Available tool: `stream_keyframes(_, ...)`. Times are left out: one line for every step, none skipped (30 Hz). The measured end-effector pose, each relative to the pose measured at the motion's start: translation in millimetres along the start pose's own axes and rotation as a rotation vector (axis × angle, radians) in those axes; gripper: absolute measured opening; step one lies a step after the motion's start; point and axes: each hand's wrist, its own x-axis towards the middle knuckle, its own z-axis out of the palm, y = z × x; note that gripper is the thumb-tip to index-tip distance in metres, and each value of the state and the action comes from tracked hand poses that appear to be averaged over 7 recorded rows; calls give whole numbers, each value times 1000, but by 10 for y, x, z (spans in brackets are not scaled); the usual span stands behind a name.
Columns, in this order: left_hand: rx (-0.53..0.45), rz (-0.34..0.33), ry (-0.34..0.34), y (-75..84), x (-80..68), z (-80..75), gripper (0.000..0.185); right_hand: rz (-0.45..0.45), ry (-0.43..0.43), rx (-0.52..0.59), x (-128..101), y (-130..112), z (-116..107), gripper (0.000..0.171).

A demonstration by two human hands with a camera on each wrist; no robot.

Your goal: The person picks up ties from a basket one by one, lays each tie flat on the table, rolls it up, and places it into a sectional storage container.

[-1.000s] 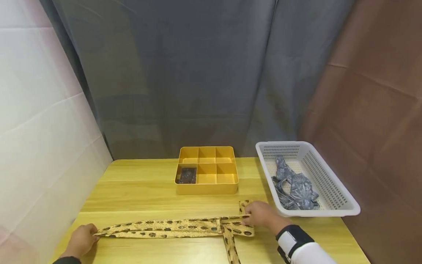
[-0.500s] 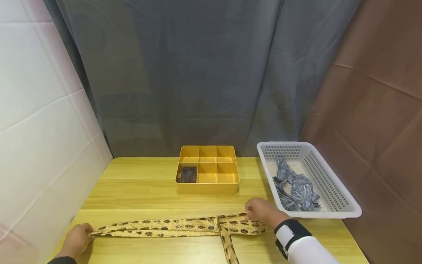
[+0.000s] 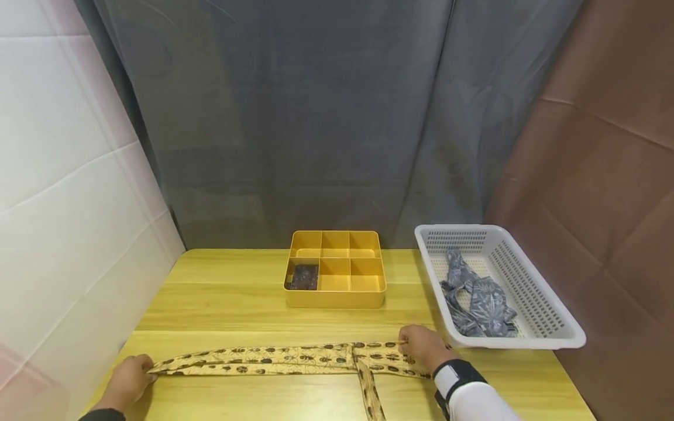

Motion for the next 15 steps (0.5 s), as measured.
stream_keyframes(2, 2, -4, -6, -9, 7, 19, 7, 7, -13, -13, 6, 21, 12)
stream_keyframes(2, 5, -9, -11, -18, 12, 19, 8, 17, -27, -27, 3, 31, 11)
stream_keyframes(1, 9, -13, -16, -22, 15, 19, 0, 38, -50, -36, -2, 35, 13)
stream_keyframes(-2, 15, -18, -21, -24, 15, 20, -14, 63, -72, -47, -16, 29, 16)
stream_keyframes(-7, 18, -23, -22, -24, 11, 20, -34, 93, -92, -54, -40, 13, 20)
stream_keyframes(-13, 21, -25, -24, -20, 6, 21, -48, 126, -106, -58, -75, -16, 23)
stream_keyframes(-20, 20, -28, -26, -14, -2, 23, -59, 150, -109, -62, -123, -55, 26)
stream_keyframes(-28, 13, -31, -25, -8, -12, 25, -67, 170, -107, -64, -179, -100, 27)
stream_keyframes(-36, -1, -32, -26, -3, -23, 28, -72, 188, -102, -68, -242, -143, 27)
stream_keyframes(-43, -21, -30, -26, -1, -33, 32, -66, 191, -84, -75, -318, -183, 27)
stream_keyframes(-47, -48, -24, -25, -5, -45, 35, -61, 191, -61, -88, -398, -216, 25)
stream_keyframes(-47, -80, -18, -26, -14, -55, 37, -55, 187, -43, -106, -481, -237, 23)
stream_keyframes(-51, -117, -15, -26, -32, -67, 40, -54, 183, -26, -129, -559, -236, 19)
stream_keyframes(-55, -159, -3, -24, -59, -74, 42, -53, 178, -14, -160, -634, -220, 15)
stream_keyframes(-56, -199, 9, -23, -90, -79, 43, -50, 168, -8, -197, -706, -191, 11)
